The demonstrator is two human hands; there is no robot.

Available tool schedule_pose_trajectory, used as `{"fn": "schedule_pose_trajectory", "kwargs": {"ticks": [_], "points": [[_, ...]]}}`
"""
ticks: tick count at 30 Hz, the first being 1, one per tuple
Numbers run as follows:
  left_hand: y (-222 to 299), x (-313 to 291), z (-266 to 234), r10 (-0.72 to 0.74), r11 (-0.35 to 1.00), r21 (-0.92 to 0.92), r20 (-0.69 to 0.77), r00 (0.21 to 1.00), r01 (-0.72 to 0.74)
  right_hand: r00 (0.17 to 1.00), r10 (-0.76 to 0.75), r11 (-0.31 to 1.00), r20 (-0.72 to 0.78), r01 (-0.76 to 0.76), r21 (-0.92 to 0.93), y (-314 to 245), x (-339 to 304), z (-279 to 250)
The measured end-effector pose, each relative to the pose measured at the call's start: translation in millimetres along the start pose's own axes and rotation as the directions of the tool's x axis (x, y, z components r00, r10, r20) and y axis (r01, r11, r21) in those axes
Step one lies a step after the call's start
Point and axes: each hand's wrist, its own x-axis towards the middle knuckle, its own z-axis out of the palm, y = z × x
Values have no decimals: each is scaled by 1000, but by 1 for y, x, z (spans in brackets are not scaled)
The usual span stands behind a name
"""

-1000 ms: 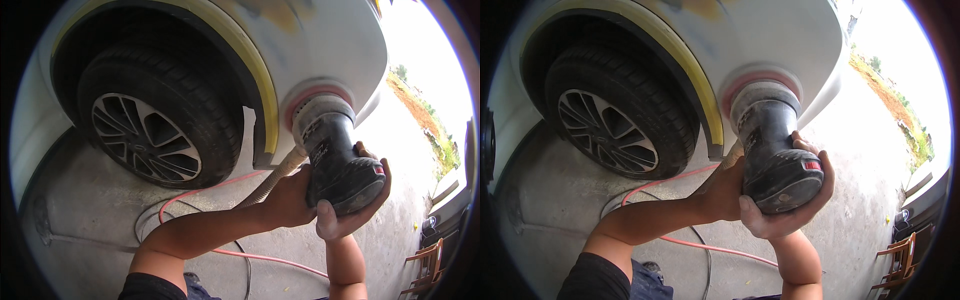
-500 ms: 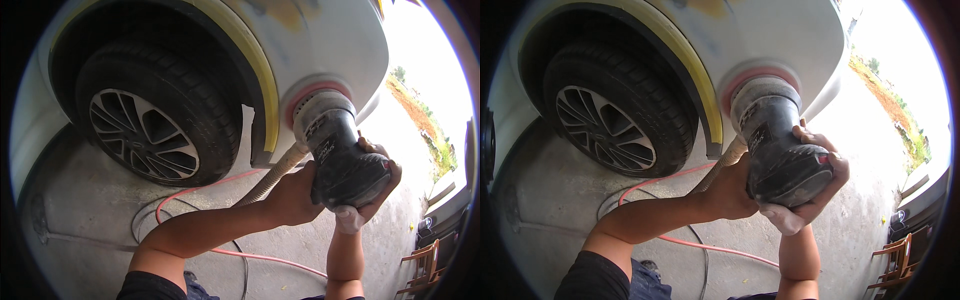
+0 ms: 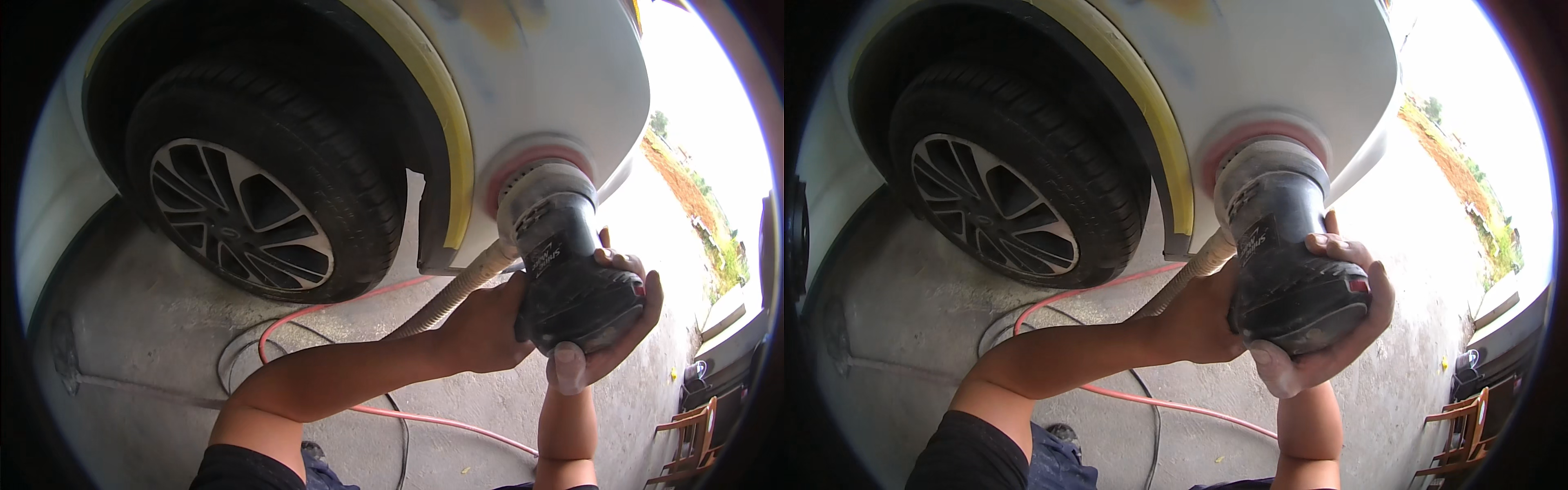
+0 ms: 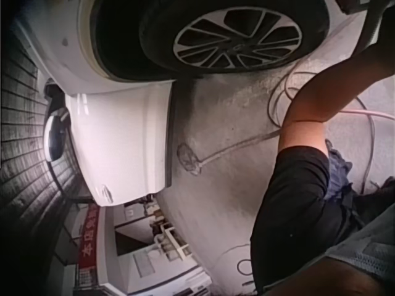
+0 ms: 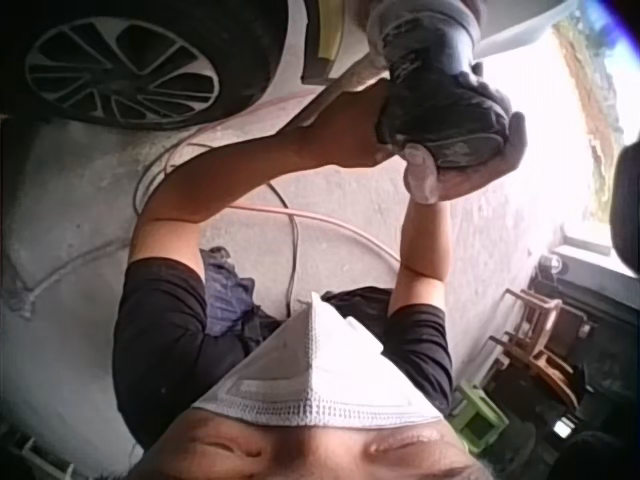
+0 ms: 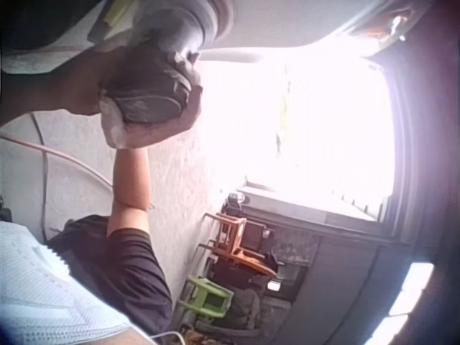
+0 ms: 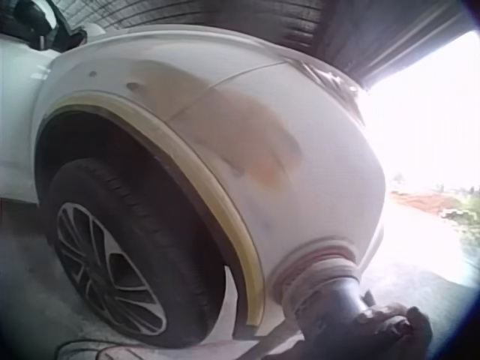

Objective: The person uses a pneumatic sander to smooth the front bumper of a white car, moving the tool across the surface and periodically touching the area with their hand. The person then switches to a rotary polisher to continue smoothing the bumper near the wheel arch.

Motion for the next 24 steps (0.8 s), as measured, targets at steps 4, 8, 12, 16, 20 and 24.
{"fn": "schedule_pose_trajectory", "kwargs": {"ticks": [4, 8, 12, 16, 20, 24], "points": [[7, 0, -2, -23, 1000, -15, 4, 1000, 23, 999, 12, 999, -39, -10, 48, 0, 1, 0], [15, 1, -7, 47, 999, -18, -37, 998, -48, 999, 23, 999, -27, -22, 34, -10, 13, 8], [22, 4, -12, 36, 996, 78, 34, 999, -39, 994, 48, 999, -100, -45, 28, -11, 10, 5], [12, 6, -4, 60, 995, 79, 9, 998, -61, 997, 21, 999, -70, -18, 34, -7, 12, 7], [13, 1, -7, 71, 997, 41, -35, 997, -70, 999, 2, 1000, -34, -2, 2, -10, 12, 9], [1, 4, 5, 83, 993, 90, -37, 996, -80, 997, 43, 998, -59, -45, -40, -5, 6, -2]]}}
